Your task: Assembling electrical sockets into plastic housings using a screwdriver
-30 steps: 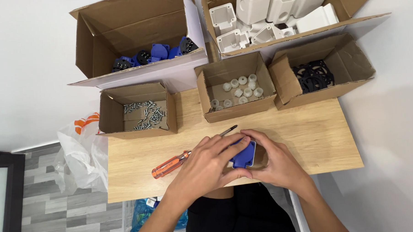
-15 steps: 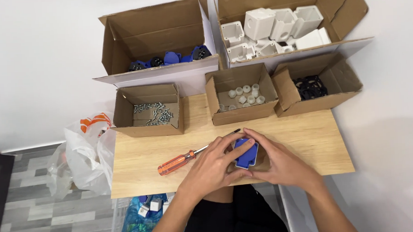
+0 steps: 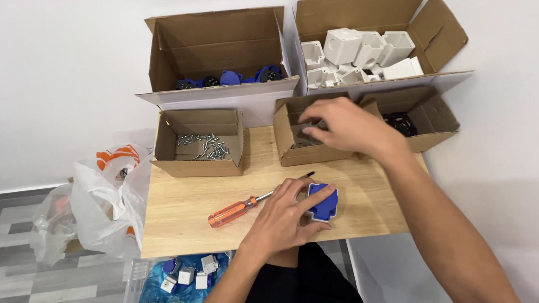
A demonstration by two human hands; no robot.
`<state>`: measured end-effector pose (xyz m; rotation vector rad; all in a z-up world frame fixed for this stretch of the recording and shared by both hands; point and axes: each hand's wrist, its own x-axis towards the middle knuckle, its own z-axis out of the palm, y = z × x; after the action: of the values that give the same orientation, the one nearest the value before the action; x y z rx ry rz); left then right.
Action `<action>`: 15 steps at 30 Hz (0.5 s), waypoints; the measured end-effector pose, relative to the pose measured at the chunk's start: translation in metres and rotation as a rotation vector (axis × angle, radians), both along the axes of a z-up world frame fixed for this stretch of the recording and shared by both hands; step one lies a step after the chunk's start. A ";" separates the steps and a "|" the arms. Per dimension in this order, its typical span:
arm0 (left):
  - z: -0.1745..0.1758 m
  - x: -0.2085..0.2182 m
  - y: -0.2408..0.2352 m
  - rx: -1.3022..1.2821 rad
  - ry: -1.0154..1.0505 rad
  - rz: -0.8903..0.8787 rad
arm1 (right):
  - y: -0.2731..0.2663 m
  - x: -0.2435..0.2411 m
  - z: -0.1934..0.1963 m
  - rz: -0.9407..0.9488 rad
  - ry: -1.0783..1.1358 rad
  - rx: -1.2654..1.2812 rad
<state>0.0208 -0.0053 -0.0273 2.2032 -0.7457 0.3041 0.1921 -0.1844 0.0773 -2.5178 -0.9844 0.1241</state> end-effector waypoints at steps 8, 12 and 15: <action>-0.040 -0.015 -0.001 -0.067 -0.031 0.120 | 0.033 0.041 -0.063 -0.124 0.146 -0.439; -0.035 -0.022 0.003 -0.062 -0.037 0.135 | 0.041 0.044 -0.057 -0.138 0.148 -0.550; -0.034 -0.027 0.006 -0.055 -0.067 0.144 | 0.045 0.041 -0.047 -0.147 0.241 -0.573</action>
<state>-0.0067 0.0005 -0.0615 2.2073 -0.6076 0.4670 0.2329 -0.1396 0.0298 -2.9743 -0.7358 0.7399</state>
